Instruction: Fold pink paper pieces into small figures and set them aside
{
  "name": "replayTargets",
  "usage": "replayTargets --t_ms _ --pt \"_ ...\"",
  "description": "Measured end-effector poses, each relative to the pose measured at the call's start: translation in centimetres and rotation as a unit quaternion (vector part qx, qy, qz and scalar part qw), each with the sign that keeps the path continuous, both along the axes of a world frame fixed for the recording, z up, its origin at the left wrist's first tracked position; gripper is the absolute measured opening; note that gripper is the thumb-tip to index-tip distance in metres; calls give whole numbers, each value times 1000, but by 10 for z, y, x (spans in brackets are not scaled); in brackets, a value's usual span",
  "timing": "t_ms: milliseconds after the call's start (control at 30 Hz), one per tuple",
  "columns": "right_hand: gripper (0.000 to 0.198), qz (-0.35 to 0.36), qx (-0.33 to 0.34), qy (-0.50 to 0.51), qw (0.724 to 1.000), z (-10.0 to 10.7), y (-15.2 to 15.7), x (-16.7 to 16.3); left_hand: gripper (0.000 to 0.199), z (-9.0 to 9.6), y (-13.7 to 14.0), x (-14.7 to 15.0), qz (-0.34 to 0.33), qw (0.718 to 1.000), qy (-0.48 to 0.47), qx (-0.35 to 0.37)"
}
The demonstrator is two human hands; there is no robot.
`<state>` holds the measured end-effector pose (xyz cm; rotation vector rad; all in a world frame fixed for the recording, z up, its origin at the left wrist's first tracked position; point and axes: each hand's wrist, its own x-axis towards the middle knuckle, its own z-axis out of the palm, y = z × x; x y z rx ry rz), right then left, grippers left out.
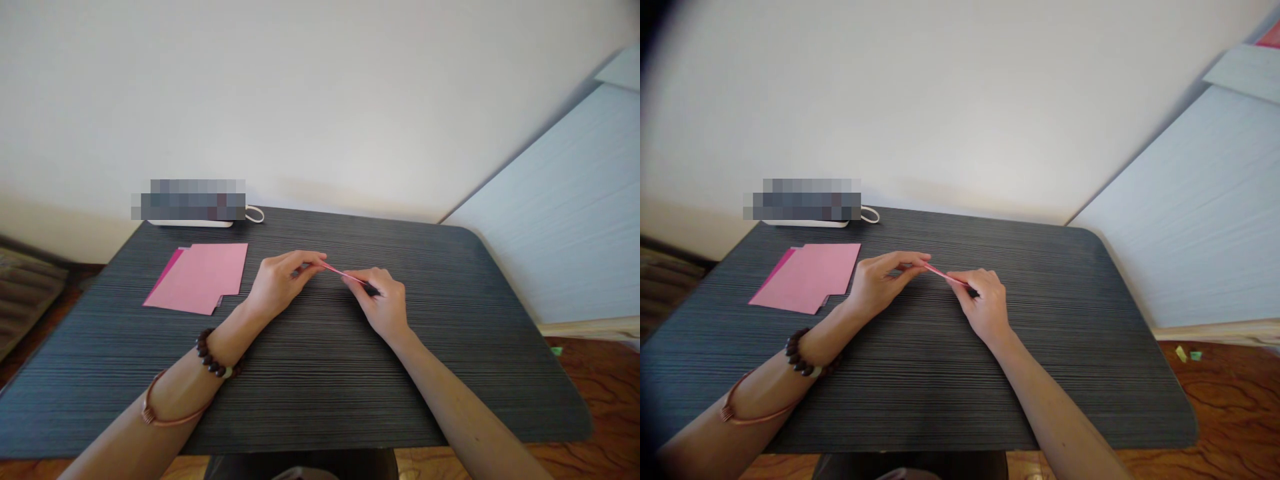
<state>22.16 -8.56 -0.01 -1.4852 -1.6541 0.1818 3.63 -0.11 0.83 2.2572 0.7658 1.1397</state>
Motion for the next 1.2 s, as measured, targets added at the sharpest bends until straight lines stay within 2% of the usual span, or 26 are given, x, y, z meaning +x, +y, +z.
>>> replayTargets --t_ms 267,500,700,833,1033,1200 --pt "12 -4 5 -88 996 -1 3 10 9 -3 5 -2 -54 996 69 1" --pt "12 -4 -45 -77 996 -1 6 9 8 -3 7 -1 -31 998 58 -24" --pt "13 -5 -55 -69 996 -1 6 8 8 -5 7 0 -9 998 29 -59" --pt "14 -2 -61 -72 996 -2 6 7 9 -4 6 1 15 994 2 -104" --pt "14 11 -64 -48 997 -3 5 8 20 -5 5 3 -1 980 -59 -189" --pt "20 21 -113 -2 993 0 4 7 21 -7 5 4 -20 955 -129 -266"
